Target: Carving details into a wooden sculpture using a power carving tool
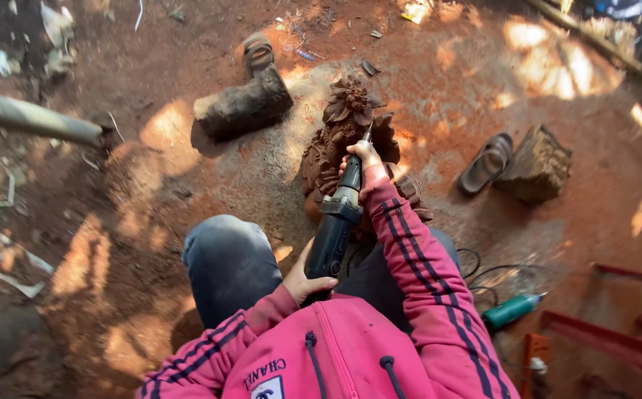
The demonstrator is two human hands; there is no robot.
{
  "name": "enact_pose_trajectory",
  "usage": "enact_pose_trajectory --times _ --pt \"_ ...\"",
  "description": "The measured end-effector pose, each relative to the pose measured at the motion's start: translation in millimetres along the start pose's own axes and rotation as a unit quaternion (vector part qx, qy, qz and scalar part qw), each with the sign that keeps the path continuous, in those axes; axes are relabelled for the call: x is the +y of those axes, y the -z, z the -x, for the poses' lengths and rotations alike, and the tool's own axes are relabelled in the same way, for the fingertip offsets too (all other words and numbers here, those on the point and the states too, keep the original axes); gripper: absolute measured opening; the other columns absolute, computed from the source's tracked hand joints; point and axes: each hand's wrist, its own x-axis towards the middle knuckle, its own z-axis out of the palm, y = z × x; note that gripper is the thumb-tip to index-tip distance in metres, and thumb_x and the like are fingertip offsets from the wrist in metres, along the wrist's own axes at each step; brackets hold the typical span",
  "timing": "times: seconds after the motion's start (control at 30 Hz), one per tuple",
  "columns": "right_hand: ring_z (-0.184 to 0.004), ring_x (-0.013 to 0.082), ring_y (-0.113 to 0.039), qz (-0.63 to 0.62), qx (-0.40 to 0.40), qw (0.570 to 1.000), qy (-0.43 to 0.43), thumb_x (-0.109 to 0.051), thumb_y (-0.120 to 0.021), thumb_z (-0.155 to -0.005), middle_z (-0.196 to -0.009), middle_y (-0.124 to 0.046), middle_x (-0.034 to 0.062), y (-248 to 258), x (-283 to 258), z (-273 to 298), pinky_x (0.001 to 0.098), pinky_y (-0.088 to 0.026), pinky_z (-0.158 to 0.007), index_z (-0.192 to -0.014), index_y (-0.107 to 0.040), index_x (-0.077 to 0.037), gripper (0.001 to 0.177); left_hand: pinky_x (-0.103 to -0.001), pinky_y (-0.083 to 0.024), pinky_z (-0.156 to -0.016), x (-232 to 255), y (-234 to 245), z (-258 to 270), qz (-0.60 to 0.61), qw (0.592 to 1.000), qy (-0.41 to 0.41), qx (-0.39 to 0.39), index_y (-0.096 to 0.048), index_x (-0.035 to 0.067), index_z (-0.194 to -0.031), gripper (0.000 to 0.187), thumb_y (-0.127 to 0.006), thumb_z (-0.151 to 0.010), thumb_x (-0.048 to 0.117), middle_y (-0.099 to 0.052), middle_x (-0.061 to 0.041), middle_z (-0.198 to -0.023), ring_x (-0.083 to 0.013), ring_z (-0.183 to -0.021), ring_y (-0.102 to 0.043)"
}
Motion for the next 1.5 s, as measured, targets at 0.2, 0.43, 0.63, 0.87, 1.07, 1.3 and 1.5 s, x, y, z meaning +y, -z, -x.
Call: enact_pose_trajectory --times 0.2,0.43,0.63,0.87,1.07,1.3,1.5 --pt "-0.061 0.0255 -0.069 -0.009 0.025 0.999 -0.019 -0.012 -0.080 -0.076 -0.075 -0.066 0.0182 4 0 2 0.0397 -0.064 -0.056 -0.097 -0.054 -0.009 0.034 -0.039 -0.058 -0.095 1 -3 -8 -0.117 0.992 -0.026 0.050 -0.036 0.029 -0.158 0.131 -0.104 -0.046 0.013 -0.056 -0.022 -0.142 -0.0287 -0.114 -0.065" --pt "-0.060 0.0232 -0.068 -0.037 0.054 0.998 -0.021 -0.010 -0.078 -0.074 -0.075 -0.065 0.0183 -31 -34 54 0.0397 -0.063 -0.056 -0.091 -0.058 0.003 0.029 -0.042 -0.043 -0.113 14 -11 -4 -0.220 0.973 -0.034 0.051 -0.034 0.038 -0.158 0.130 -0.102 -0.047 0.030 -0.052 -0.018 -0.149 -0.0331 -0.133 -0.054" --pt "-0.060 0.0198 -0.066 -0.031 0.041 0.998 -0.034 -0.013 -0.073 -0.076 -0.074 -0.062 0.0131 -31 -34 56 0.0339 -0.061 -0.055 -0.091 -0.055 -0.001 0.027 -0.040 -0.044 -0.112 14 -11 -4 -0.229 0.972 -0.013 0.045 -0.033 0.039 -0.158 0.128 -0.100 -0.049 0.030 -0.053 -0.018 -0.148 -0.0326 -0.134 -0.054" --pt "-0.060 0.0234 -0.067 -0.011 0.005 1.000 -0.001 -0.015 -0.078 -0.077 -0.076 -0.063 0.0156 -7 -10 29 0.0386 -0.062 -0.056 -0.095 -0.054 -0.008 0.031 -0.040 -0.045 -0.111 27 -29 14 -0.195 0.979 -0.006 0.050 -0.035 0.038 -0.157 0.127 -0.101 -0.048 0.029 -0.056 -0.018 -0.146 -0.0311 -0.132 -0.055" --pt "-0.062 0.0218 -0.068 -0.031 0.008 0.999 -0.020 -0.015 -0.076 -0.077 -0.078 -0.063 0.0141 -22 -33 46 0.0363 -0.062 -0.057 -0.095 -0.056 -0.002 0.031 -0.043 -0.042 -0.114 23 -17 -4 -0.251 0.967 -0.014 0.047 -0.030 0.041 -0.158 0.129 -0.100 -0.049 0.036 -0.053 -0.019 -0.148 -0.0344 -0.136 -0.052" --pt "-0.061 0.0264 -0.070 -0.015 0.013 1.000 0.002 -0.013 -0.078 -0.078 -0.078 -0.064 0.0173 -4 -18 18 0.0421 -0.063 -0.058 -0.101 -0.058 -0.004 0.032 -0.041 -0.048 -0.107 11 -13 -12 -0.232 0.971 -0.006 0.054 -0.033 0.041 -0.157 0.127 -0.100 -0.050 0.031 -0.056 -0.019 -0.145 -0.0336 -0.130 -0.057" --pt "-0.062 0.0285 -0.070 0.010 0.009 1.000 0.023 -0.013 -0.079 -0.080 -0.077 -0.064 0.0194 -4 -10 18 0.0430 -0.064 -0.057 -0.106 -0.054 -0.014 0.036 -0.037 -0.063 -0.083 19 -24 15 -0.092 0.994 0.015 0.053 -0.035 0.034 -0.157 0.129 -0.101 -0.049 0.011 -0.058 -0.021 -0.140 -0.0315 -0.112 -0.067"
